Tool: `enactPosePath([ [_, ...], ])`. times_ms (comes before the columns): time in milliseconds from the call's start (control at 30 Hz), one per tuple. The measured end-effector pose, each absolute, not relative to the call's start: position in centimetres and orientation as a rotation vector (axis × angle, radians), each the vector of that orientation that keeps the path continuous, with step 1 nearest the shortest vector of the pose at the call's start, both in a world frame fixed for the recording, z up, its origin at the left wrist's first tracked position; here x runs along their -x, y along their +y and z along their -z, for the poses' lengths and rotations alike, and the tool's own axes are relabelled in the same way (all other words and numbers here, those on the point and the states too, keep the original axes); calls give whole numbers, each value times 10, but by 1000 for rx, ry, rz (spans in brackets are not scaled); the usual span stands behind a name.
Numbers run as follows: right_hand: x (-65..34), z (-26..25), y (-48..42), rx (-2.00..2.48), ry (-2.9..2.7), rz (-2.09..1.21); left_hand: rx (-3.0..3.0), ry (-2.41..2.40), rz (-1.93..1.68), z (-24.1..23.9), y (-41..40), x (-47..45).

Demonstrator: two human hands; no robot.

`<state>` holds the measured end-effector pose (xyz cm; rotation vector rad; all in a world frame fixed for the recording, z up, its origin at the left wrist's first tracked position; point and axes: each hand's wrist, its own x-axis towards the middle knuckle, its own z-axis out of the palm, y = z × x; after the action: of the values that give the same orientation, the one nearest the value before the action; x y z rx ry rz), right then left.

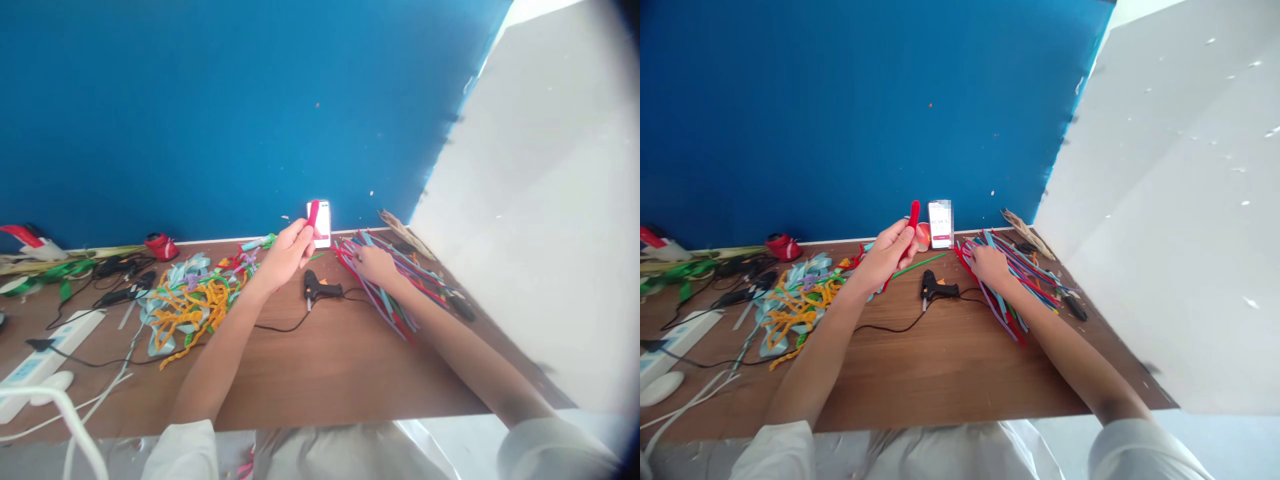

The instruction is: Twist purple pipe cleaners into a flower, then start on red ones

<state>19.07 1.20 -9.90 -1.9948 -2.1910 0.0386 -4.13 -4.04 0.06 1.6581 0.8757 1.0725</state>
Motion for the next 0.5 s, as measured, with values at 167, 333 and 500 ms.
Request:
enactPosePath([
  [167, -190, 71, 3, 1633, -2167, -135, -1655, 924, -1054, 3, -39, 38],
  [333, -179, 55, -16, 1325, -2008, -275, -1603, 978, -1133, 6, -35, 38],
  [500, -174, 39, -34, 1093, -1730, -493, -1541, 969, -1114, 7, -33, 40],
])
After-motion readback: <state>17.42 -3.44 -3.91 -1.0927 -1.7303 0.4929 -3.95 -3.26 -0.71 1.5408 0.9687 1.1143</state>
